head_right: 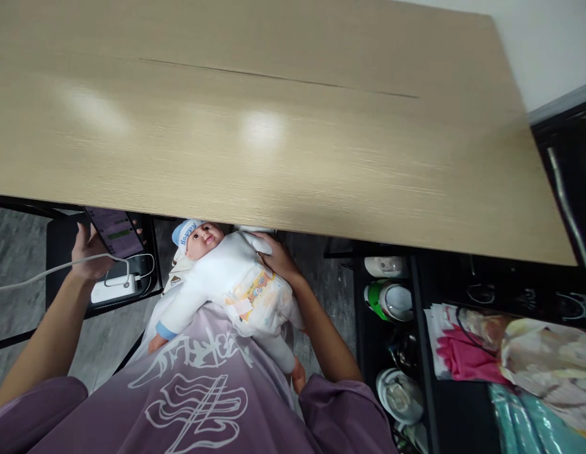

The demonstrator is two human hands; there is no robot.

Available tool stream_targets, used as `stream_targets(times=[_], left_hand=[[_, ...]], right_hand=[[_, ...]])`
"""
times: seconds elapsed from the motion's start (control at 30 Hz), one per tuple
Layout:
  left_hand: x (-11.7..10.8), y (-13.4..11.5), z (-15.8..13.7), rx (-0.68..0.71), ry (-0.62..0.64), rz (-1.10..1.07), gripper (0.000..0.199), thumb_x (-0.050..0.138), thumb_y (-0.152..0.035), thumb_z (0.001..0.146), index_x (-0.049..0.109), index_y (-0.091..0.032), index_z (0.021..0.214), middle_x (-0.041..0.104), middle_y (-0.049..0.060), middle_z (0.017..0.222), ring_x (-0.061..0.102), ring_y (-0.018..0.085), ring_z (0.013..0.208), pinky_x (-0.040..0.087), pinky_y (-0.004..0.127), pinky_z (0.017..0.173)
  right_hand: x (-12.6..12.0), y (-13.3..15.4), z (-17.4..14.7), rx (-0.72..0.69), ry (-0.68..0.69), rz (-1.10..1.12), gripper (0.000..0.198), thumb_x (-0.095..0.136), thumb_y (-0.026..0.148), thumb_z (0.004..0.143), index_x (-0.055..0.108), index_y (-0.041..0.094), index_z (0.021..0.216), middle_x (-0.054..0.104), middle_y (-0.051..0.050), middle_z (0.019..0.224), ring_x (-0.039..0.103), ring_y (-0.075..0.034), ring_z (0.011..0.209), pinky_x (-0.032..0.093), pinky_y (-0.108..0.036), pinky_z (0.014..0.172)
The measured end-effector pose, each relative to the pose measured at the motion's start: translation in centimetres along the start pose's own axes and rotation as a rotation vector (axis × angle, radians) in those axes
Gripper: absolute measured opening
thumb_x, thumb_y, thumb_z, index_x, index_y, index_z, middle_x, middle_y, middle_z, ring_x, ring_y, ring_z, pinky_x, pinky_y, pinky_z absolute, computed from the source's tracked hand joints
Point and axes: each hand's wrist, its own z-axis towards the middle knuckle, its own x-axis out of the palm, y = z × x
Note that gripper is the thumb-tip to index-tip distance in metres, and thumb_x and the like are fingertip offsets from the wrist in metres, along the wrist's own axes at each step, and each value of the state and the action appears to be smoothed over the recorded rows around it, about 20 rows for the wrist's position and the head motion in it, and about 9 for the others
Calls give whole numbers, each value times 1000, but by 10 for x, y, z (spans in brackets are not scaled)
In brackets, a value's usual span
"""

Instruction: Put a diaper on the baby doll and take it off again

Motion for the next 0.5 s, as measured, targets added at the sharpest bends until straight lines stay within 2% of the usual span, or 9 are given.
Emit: stream_targets(times=[0.13, 0.2, 0.27, 0.33, 0.4, 0.5], left_hand=[[-2, -1, 1, -13, -5, -22, 73, 81, -84, 98, 81, -28, 144, 80, 12, 152, 66, 43, 157, 63, 68, 121], [-6, -1, 0, -27, 6, -28, 68, 81, -81, 100, 82, -27, 142, 81, 11, 151, 67, 43, 156, 63, 68, 122], [-11, 0, -2, -13, 16, -22, 51, 82, -65, 105, 83, -29, 141, 81, 8, 151, 68, 41, 157, 63, 66, 123], [-16, 2, -5, 31, 25, 12, 40, 89, -42, 103, 82, -33, 141, 81, 3, 151, 68, 38, 157, 63, 65, 125], [-21, 5, -7, 77, 38, 77, 59, 95, -22, 93, 77, -35, 147, 80, 1, 153, 69, 38, 157, 62, 65, 125], [-26, 11, -10, 118, 43, 178, 85, 99, -10, 81, 68, -34, 157, 78, 5, 158, 68, 38, 157, 62, 63, 127]], right_hand=[[0, -2, 0, 3, -4, 1, 59, 84, 40, 88, 82, 36, 147, 80, -2, 157, 71, -32, 149, 49, -51, 135], [0, -3, 0, 3, -4, 2, 59, 84, 40, 88, 82, 36, 147, 80, -2, 157, 71, -33, 149, 49, -52, 135], [0, -4, 1, 12, -7, -1, 59, 84, 39, 88, 82, 37, 147, 80, -2, 156, 72, -33, 148, 50, -54, 134], [-1, -5, 1, 16, -6, 1, 59, 84, 38, 88, 82, 37, 146, 81, -2, 155, 72, -34, 147, 51, -55, 134], [-1, -6, 1, 5, -2, 4, 58, 83, 38, 88, 82, 36, 146, 80, -2, 156, 72, -34, 148, 49, -55, 135], [-1, -5, 1, -6, 0, 3, 58, 84, 40, 88, 82, 36, 146, 80, -3, 157, 70, -34, 150, 48, -55, 136]])
